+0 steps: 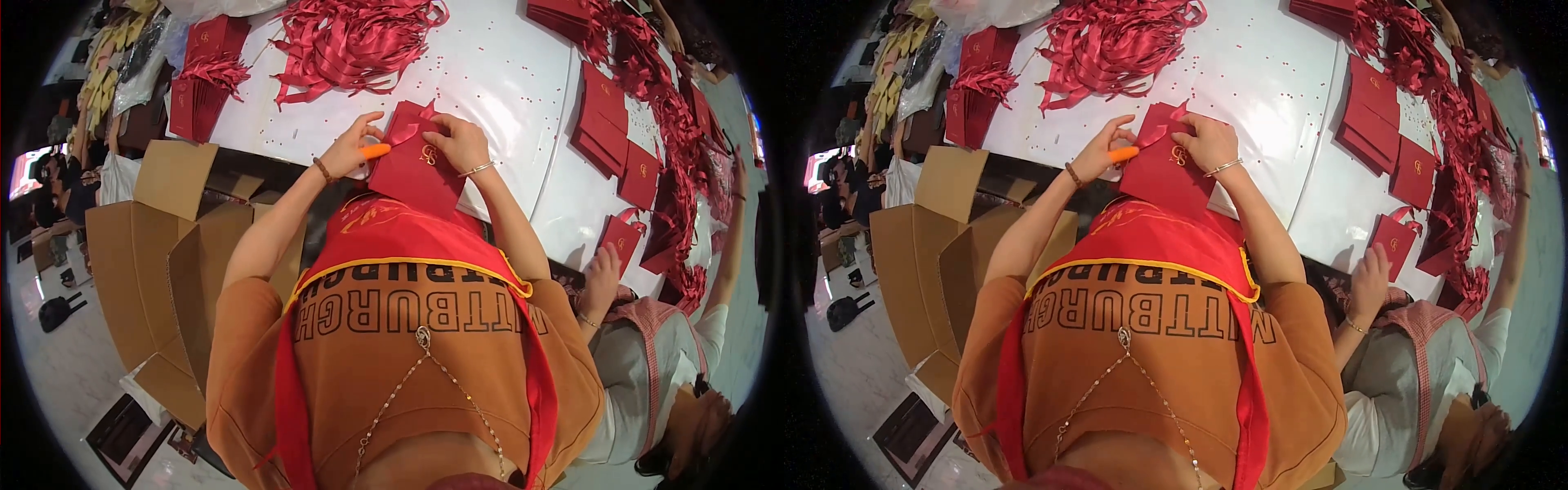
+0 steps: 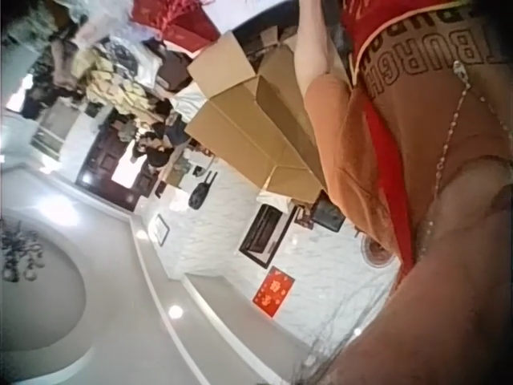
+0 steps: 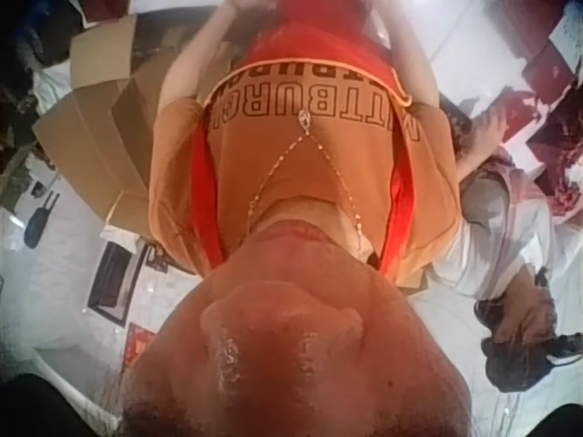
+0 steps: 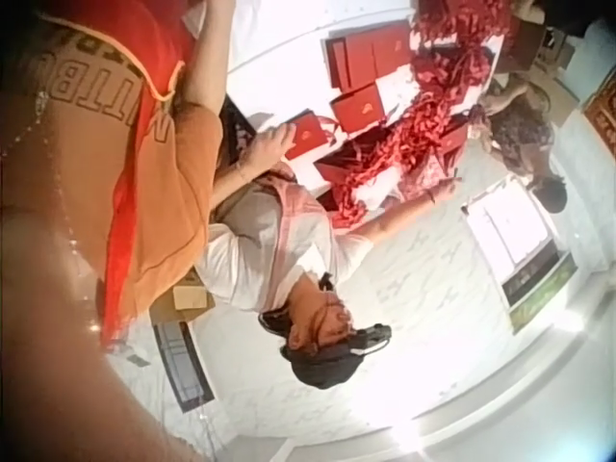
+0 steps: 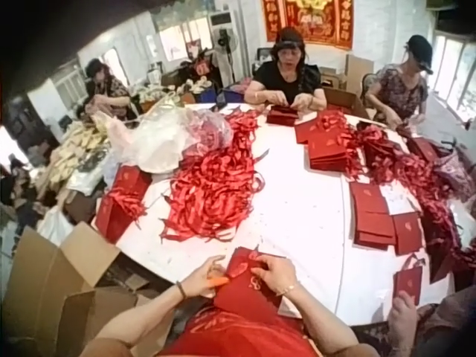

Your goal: Tying red ribbons into bows on red gift bags at a packaging station.

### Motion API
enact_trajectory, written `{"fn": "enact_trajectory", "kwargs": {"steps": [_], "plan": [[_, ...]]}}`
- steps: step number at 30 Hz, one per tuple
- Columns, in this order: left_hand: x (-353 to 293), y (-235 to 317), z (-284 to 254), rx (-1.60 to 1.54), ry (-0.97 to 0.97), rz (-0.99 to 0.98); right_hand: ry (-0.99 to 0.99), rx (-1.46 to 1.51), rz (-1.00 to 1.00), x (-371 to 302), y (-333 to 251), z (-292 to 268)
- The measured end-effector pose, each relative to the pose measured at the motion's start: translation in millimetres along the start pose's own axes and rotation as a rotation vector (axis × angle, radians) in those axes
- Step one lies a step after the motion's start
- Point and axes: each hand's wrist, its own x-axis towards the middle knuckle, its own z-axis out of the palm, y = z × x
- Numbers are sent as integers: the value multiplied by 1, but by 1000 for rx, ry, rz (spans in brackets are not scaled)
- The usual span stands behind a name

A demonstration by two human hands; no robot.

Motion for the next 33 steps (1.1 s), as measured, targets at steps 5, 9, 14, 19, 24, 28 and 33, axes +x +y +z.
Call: {"fn": "enact_trajectory", "kwargs": {"steps": [5,9,14,19,24,28,33], "plan": [[-32,1,-22,-122,-155,-106,38,-113,-38,5,6,-3],[-65,-7,-66,-224,-56,-85,24,-176,-6,7,8,-10],[-77,29,-63,-699,11,231,20,-239,-79,9,-5,-9],[-48,75,-62,-734,-57,399,7,-278,-262,12,-20,5],[5,72,-23,958,377,683,17,-232,-357,17,-21,16],[20,50,14,1161,215,390,4,-177,-381,17,-15,10],[18,45,10,1141,210,407,112,-273,-386,-8,-12,-26]]}}
